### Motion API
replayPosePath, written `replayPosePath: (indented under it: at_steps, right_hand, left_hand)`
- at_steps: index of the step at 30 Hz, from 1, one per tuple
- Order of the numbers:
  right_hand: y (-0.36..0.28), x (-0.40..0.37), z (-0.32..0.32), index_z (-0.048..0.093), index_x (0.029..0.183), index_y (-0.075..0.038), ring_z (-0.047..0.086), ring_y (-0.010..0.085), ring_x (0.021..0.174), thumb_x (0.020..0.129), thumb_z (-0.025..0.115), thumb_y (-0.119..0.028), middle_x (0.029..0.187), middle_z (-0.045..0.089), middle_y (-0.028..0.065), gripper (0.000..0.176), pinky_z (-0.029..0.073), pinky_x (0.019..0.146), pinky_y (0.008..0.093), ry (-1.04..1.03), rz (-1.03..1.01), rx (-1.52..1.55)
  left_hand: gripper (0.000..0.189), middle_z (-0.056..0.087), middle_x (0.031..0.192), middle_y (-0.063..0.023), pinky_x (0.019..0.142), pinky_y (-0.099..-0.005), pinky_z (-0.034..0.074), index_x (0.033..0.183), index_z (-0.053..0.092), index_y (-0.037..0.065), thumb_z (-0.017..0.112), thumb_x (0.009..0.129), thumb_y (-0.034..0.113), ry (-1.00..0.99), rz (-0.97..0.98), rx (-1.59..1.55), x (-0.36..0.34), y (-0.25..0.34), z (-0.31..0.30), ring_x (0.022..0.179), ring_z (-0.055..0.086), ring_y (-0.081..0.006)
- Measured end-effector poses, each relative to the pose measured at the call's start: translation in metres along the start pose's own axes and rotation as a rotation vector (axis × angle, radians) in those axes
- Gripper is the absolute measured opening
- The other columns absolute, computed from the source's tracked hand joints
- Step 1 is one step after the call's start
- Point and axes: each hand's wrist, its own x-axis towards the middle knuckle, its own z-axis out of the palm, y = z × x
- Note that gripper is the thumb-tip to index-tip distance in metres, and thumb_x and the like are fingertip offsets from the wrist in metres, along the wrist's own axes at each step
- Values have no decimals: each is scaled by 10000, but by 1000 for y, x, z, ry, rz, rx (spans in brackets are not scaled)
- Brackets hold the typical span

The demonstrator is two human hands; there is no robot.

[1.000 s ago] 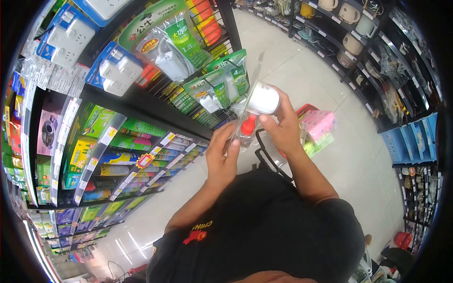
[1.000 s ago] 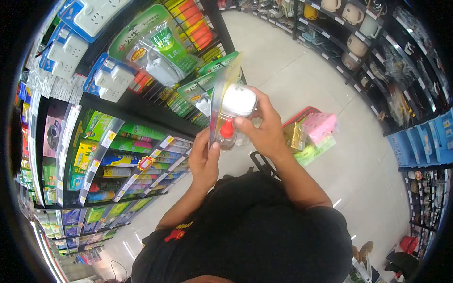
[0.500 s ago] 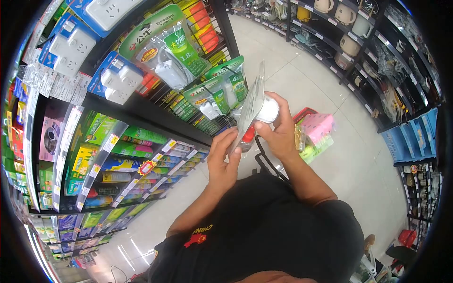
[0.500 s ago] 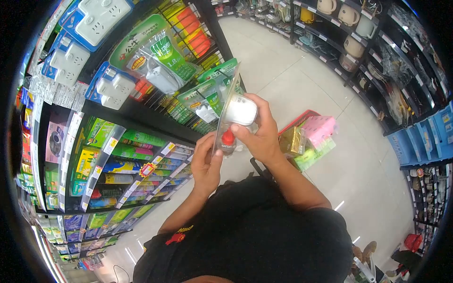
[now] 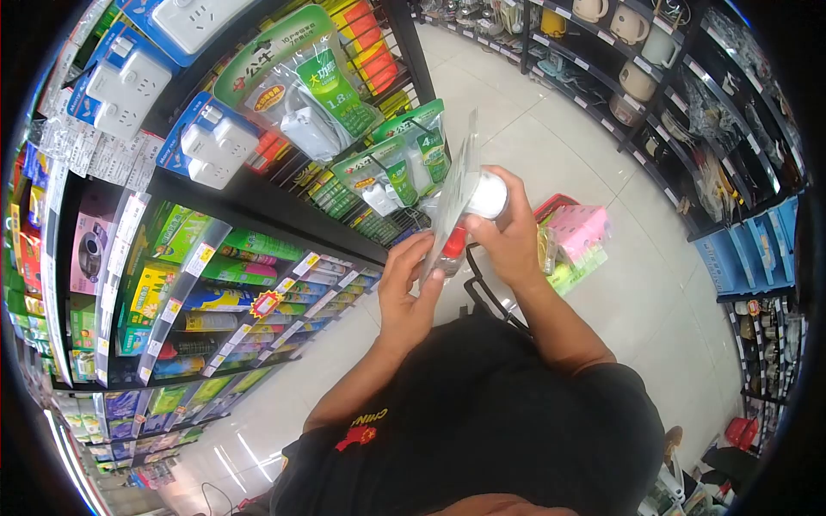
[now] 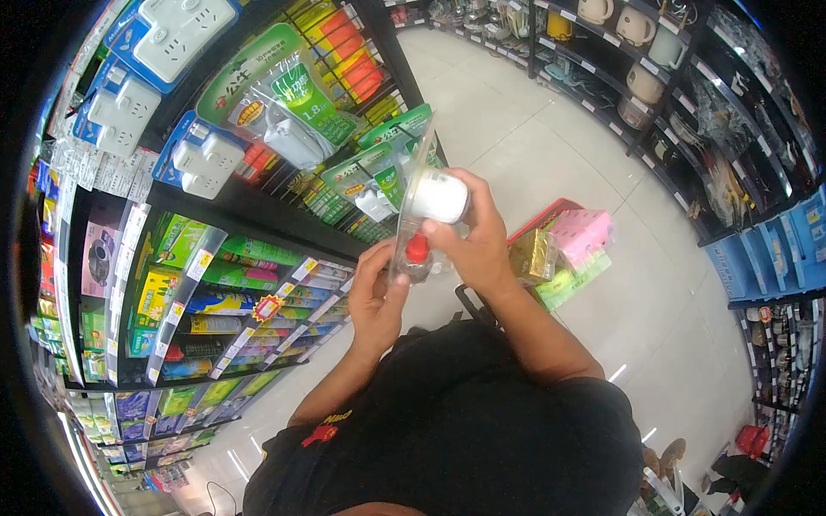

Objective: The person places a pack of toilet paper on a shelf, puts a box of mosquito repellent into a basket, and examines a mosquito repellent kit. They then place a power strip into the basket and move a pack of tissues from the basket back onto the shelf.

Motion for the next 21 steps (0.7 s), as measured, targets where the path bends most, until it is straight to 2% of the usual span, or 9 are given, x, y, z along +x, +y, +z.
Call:
replayPosePath:
  at_steps: [5, 8, 11, 14, 17, 18, 21]
  right_hand:
    - [-5, 1, -1, 382, 1388, 6, 529, 188, 1167, 861, 713, -158, 1235, 544, 106, 643, 435, 1000, 354, 11, 86, 203]
    - [-1, 1, -2, 387, 1388, 13, 536, 185, 1170, 872, 680, -157, 1257, 551, 109, 617, 434, 1011, 356, 60, 137, 312]
    - [8, 2, -10, 403, 1379, 9, 545, 185, 1173, 887, 647, -178, 1270, 562, 110, 580, 444, 1000, 347, 75, 194, 421]
    - [3, 3, -10, 419, 1366, 3, 563, 187, 1161, 897, 635, -206, 1251, 578, 106, 558, 460, 975, 338, 109, 231, 517]
    - [-1, 8, -7, 439, 1345, -4, 590, 169, 1091, 897, 643, -222, 1207, 596, 96, 538, 482, 914, 318, 116, 233, 449]
    - [-1, 8, -6, 457, 1318, -8, 610, 152, 1012, 896, 663, -247, 1138, 611, 80, 527, 503, 835, 297, 134, 258, 370]
    - [-1, 8, -8, 466, 1300, -12, 603, 132, 945, 883, 700, -243, 1094, 614, 70, 531, 506, 754, 263, 132, 325, 152]
  left_hand:
    - [532, 474, 1379, -196, 1003, -398, 478, 1338, 519, 3, 680, 838, 88, -44, 16, 63, 1, 8, -2, 1254, 513, -308]
    - [614, 474, 1380, -211, 991, -415, 470, 1351, 502, -10, 710, 814, 201, -53, 76, 97, 1, 8, -3, 1257, 495, -327]
    - [672, 472, 1380, -222, 966, -411, 470, 1361, 484, -28, 707, 819, 301, -42, 142, 95, -1, 5, -6, 1252, 488, -330]
    - [688, 471, 1378, -228, 945, -402, 476, 1358, 482, -38, 702, 822, 334, -31, 132, 67, -3, 1, -7, 1242, 488, -332]
    - [692, 476, 1374, -223, 942, -402, 475, 1366, 480, -28, 712, 823, 332, -47, 133, 105, -2, 4, -6, 1251, 482, -333]
    - [669, 475, 1376, -222, 944, -403, 475, 1365, 483, -25, 706, 835, 316, -58, 141, 135, -1, 8, -5, 1248, 486, -335]
    - [590, 488, 1361, -224, 941, -404, 479, 1361, 491, -20, 680, 875, 256, -78, 126, 187, 5, 15, 0, 1230, 506, -340]
